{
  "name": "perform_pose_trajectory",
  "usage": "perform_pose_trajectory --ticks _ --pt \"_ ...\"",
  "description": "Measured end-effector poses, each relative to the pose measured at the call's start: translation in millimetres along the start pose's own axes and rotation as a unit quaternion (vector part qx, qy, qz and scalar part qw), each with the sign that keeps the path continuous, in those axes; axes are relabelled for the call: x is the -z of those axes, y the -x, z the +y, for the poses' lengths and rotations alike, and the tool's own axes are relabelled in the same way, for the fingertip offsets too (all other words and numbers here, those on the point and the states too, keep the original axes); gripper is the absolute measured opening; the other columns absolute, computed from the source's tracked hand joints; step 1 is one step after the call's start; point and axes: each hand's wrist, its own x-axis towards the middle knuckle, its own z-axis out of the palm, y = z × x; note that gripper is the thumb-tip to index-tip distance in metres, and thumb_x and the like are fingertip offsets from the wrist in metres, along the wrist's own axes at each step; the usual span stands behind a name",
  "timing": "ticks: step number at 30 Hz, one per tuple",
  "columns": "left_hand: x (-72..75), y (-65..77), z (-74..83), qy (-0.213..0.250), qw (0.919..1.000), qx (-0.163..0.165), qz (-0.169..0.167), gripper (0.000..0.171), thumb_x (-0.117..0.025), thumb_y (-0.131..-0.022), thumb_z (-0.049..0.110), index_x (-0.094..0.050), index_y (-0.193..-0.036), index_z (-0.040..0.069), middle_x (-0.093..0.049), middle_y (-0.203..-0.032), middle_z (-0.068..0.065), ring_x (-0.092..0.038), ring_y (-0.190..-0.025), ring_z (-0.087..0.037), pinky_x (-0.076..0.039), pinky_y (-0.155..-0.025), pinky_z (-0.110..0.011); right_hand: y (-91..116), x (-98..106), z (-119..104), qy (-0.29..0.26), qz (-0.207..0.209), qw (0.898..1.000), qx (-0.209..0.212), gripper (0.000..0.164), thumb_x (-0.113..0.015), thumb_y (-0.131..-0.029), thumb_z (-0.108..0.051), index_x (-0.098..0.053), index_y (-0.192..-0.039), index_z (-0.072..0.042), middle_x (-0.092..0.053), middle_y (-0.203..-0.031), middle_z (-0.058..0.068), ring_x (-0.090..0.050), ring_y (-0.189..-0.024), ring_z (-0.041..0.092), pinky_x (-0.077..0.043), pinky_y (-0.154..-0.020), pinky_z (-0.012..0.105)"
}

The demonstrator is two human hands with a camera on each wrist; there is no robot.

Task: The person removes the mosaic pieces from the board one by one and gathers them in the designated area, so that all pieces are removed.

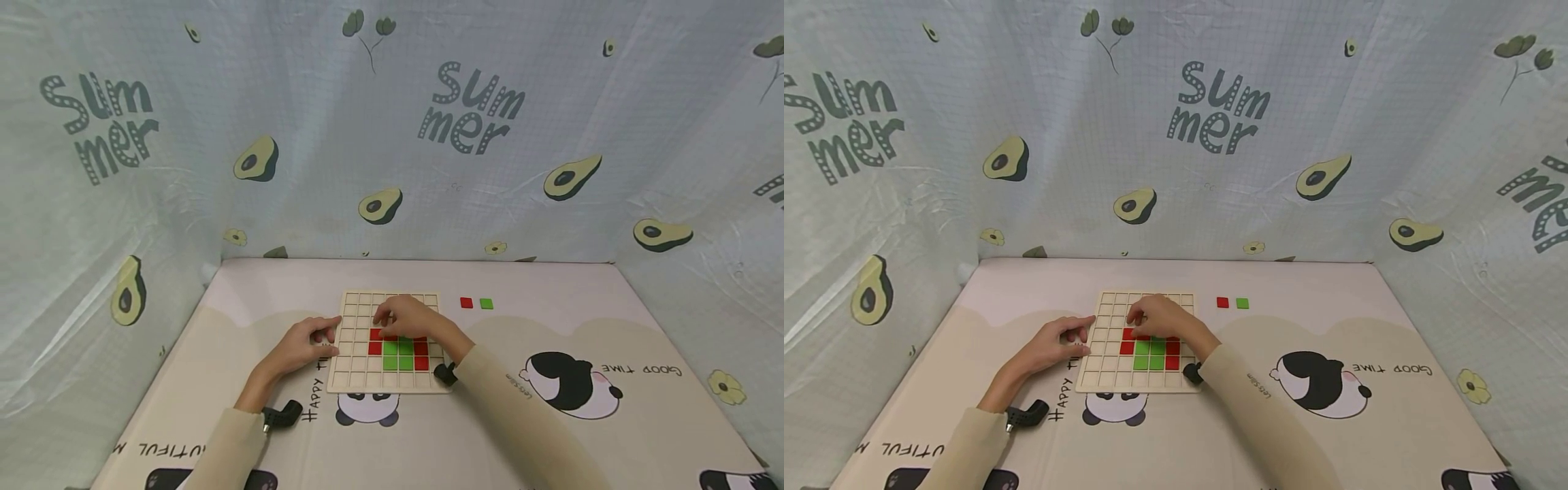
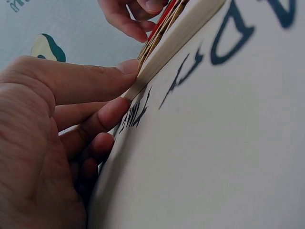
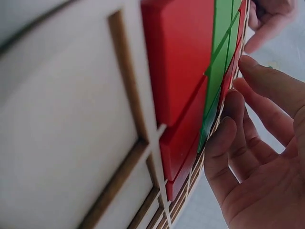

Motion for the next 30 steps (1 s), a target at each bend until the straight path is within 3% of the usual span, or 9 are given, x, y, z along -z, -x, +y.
perform_pose_trajectory --ticks 6,30 --pt "1.5 -0.2 1.2 -0.003 1.0 -0.001 0.001 0.066 -0.084 -0.082 0.015 -0.06 -0.142 -0.003 -0.063 -0.094 0.0 -0.049 -0.086 -0.014 -0.039 -0.078 -0.025 -0.3 0.2 -3.3 -0.003 0.001 1.0 0.01 0.017 -0.078 -0.091 -0.014 -0.078 -0.107 -0.009 -0.072 -0.1 0.002 -0.061 -0.084 0.009 -0.051 -0.08 0.024" --pt "1.5 0.8 0.3 0.005 1.0 -0.007 0.0 0.066 -0.085 -0.082 0.015 -0.06 -0.141 -0.003 -0.064 -0.093 -0.001 -0.049 -0.085 -0.014 -0.04 -0.077 -0.024 -2.2 -5.8 -2.4 -0.005 -0.002 1.0 -0.012 0.016 -0.08 -0.089 -0.015 -0.078 -0.105 -0.013 -0.069 -0.097 -0.003 -0.058 -0.086 0.01 -0.05 -0.078 0.025"
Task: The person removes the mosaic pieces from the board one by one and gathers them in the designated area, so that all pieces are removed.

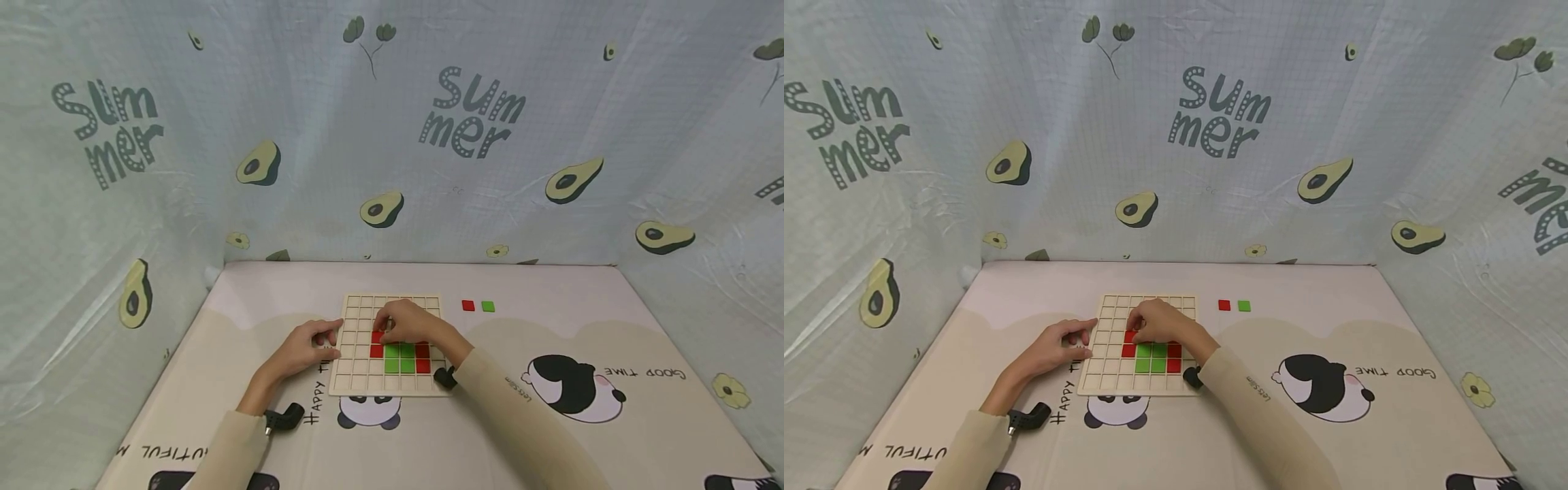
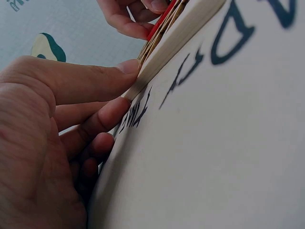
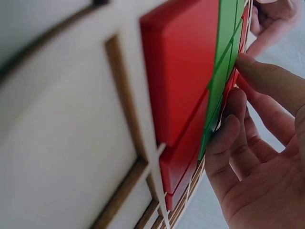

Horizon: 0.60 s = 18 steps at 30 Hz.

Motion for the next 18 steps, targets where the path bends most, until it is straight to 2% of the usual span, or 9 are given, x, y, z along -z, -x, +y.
perform_pose_trajectory --ticks 18 --pt "-1.3 -0.9 -1.5 -0.007 1.0 0.0 0.004 0.066 -0.085 -0.081 0.015 -0.061 -0.141 -0.002 -0.064 -0.092 0.001 -0.049 -0.084 -0.013 -0.04 -0.076 -0.024 0.1 2.3 -5.3 0.01 -0.005 1.0 -0.003 0.013 -0.079 -0.089 -0.014 -0.076 -0.102 -0.017 -0.067 -0.091 -0.005 -0.057 -0.083 0.011 -0.05 -0.078 0.026"
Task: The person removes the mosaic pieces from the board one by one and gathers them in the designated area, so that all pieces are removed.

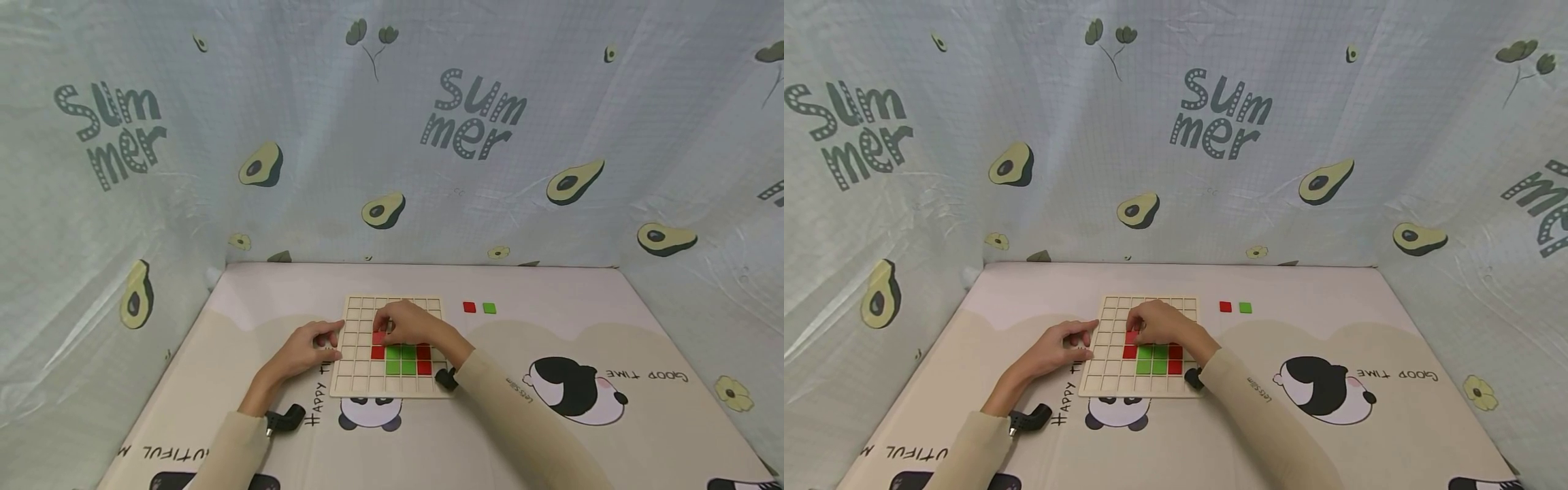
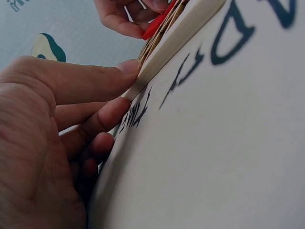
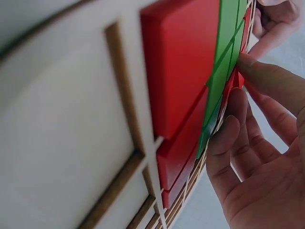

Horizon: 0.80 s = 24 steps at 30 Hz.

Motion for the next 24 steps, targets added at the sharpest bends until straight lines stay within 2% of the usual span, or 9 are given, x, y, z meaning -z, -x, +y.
perform_pose_trajectory --ticks 13,24 --pt "0.1 0.1 -0.8 0.004 1.0 0.001 -0.004 0.067 -0.085 -0.081 0.014 -0.061 -0.141 -0.002 -0.064 -0.092 -0.001 -0.049 -0.084 -0.014 -0.039 -0.077 -0.024 -1.6 -5.4 2.4 0.034 0.009 0.999 -0.008 0.019 -0.077 -0.087 -0.016 -0.074 -0.104 -0.023 -0.066 -0.089 -0.01 -0.056 -0.08 0.01 -0.048 -0.069 0.025" --pt "-0.1 0.7 1.8 -0.003 1.0 0.009 -0.003 0.067 -0.085 -0.081 0.014 -0.061 -0.142 -0.001 -0.063 -0.092 0.0 -0.049 -0.085 -0.014 -0.039 -0.077 -0.024 0.1 -5.5 1.6 0.05 0.024 0.998 -0.007 0.023 -0.078 -0.086 -0.019 -0.075 -0.108 -0.022 -0.067 -0.092 -0.009 -0.057 -0.081 0.01 -0.048 -0.07 0.026"
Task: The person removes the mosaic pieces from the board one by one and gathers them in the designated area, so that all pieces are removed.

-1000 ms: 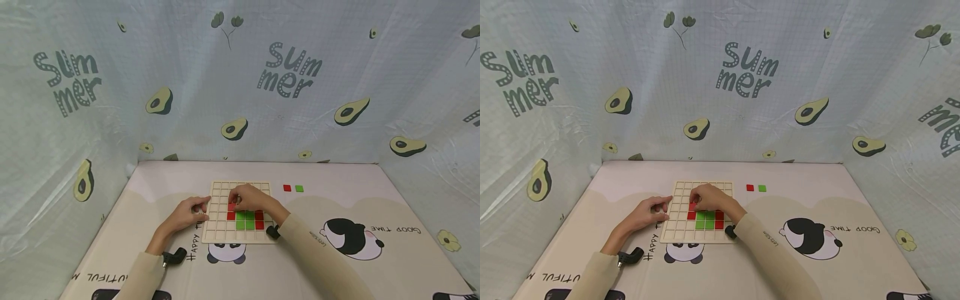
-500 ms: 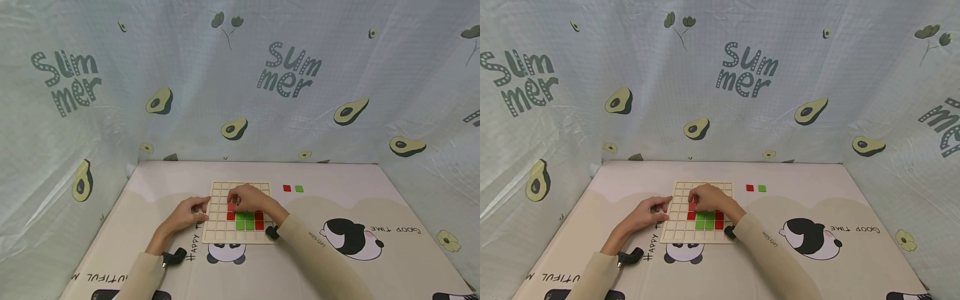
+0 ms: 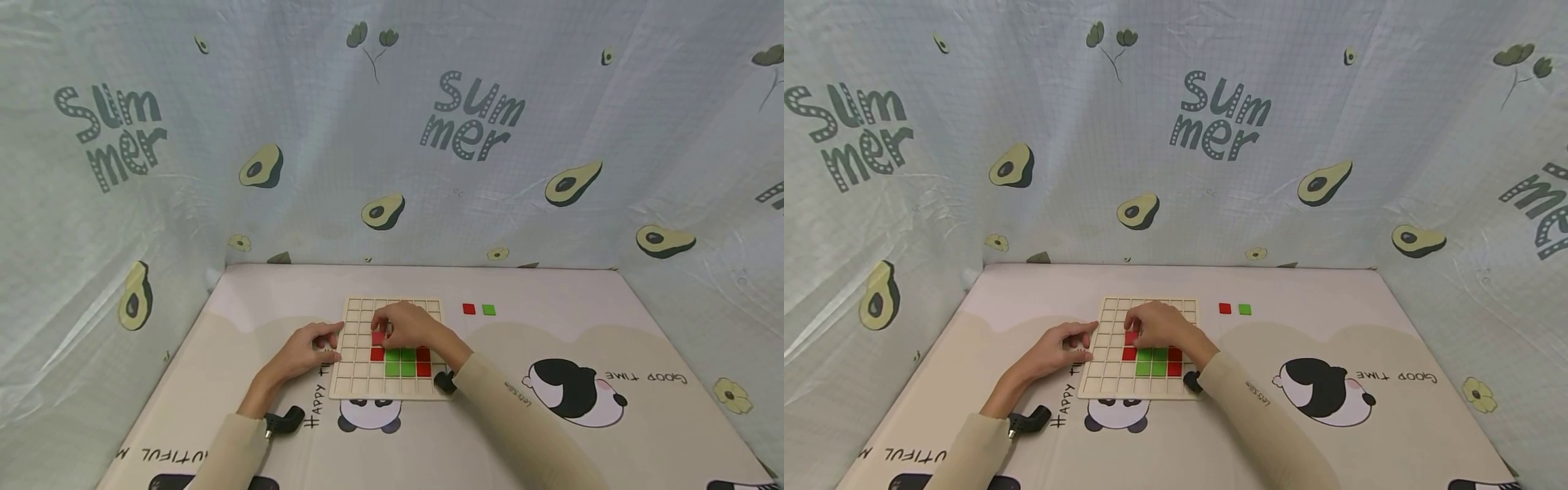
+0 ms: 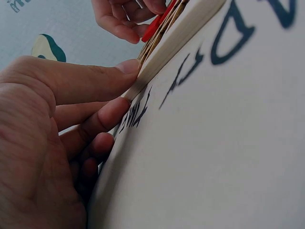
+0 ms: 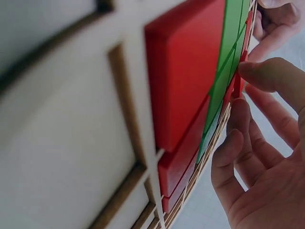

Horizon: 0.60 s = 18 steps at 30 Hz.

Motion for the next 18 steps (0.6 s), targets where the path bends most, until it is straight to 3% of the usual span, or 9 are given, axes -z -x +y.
perform_pose_trajectory --ticks 8,18 --pt "-0.1 -0.3 0.4 0.002 1.0 0.0 0.0 0.068 -0.085 -0.08 0.014 -0.061 -0.142 -0.002 -0.063 -0.091 0.0 -0.049 -0.085 -0.014 -0.038 -0.077 -0.024 3 6 2 -0.022 0.002 1.0 -0.005 0.025 -0.078 -0.087 -0.021 -0.075 -0.112 -0.021 -0.072 -0.105 -0.005 -0.059 -0.089 0.013 -0.05 -0.08 0.028" --pt "-0.9 -0.5 2.2 0.004 1.0 0.004 0.004 0.068 -0.085 -0.08 0.013 -0.06 -0.142 -0.002 -0.063 -0.092 0.0 -0.049 -0.085 -0.014 -0.039 -0.077 -0.024 16 20 10 -0.045 0.02 0.999 -0.008 0.029 -0.074 -0.087 -0.016 -0.074 -0.115 -0.019 -0.071 -0.105 -0.004 -0.06 -0.083 0.014 -0.051 -0.073 0.028"
